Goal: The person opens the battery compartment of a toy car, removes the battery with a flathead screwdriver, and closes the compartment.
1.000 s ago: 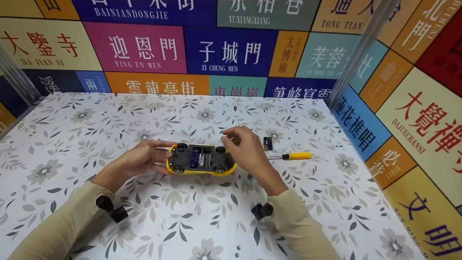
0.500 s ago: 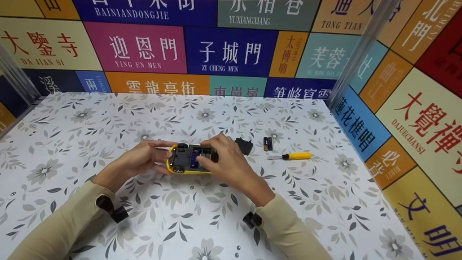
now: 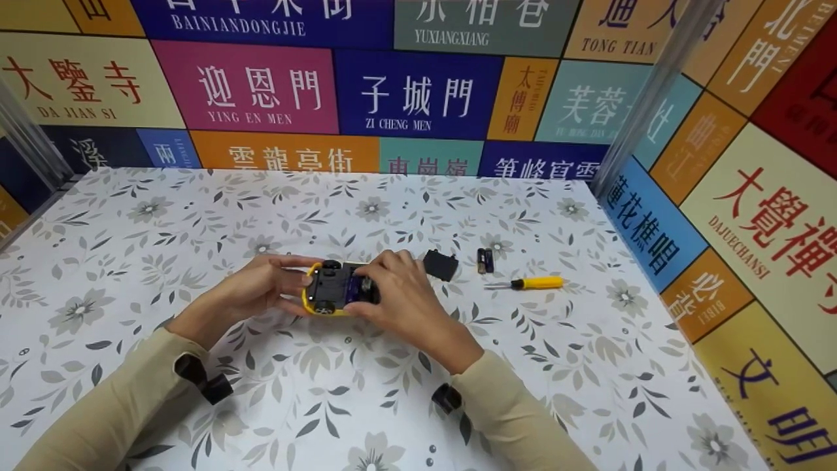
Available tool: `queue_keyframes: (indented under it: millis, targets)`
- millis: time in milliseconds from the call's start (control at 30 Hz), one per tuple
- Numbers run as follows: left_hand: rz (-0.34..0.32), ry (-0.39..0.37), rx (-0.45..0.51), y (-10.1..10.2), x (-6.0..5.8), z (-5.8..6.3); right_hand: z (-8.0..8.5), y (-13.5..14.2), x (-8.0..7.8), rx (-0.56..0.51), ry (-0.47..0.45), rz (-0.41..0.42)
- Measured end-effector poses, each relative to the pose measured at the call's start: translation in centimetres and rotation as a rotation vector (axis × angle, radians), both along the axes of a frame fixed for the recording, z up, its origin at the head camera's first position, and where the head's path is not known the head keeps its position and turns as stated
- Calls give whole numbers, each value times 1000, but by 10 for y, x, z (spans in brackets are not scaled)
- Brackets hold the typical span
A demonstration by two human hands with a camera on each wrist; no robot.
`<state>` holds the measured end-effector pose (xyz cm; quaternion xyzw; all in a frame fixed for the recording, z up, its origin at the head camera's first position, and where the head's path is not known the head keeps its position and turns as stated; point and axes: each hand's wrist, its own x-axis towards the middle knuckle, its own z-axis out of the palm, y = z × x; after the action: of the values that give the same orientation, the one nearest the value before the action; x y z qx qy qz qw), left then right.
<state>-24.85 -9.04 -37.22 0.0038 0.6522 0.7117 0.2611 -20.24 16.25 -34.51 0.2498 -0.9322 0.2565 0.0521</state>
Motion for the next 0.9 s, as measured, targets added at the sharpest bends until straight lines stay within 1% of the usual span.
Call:
queue_keyframes:
  millis: [100, 267, 433, 733, 900]
  targets:
    - [-3, 3, -1, 1, 0, 0, -1, -1, -2, 4, -2, -15]
    - [-6, 11, -3, 1, 0, -1, -2, -2, -5, 43, -8, -43]
    - [-8, 21, -12, 1, 1, -1, -4, -1, -8, 71, -13, -43]
    - [-20, 48, -30, 2, 1, -3, -7, 1, -11, 79, 31, 28]
    - [-18, 41, -27, 1, 1, -3, -8, 3, -11, 52, 19, 60]
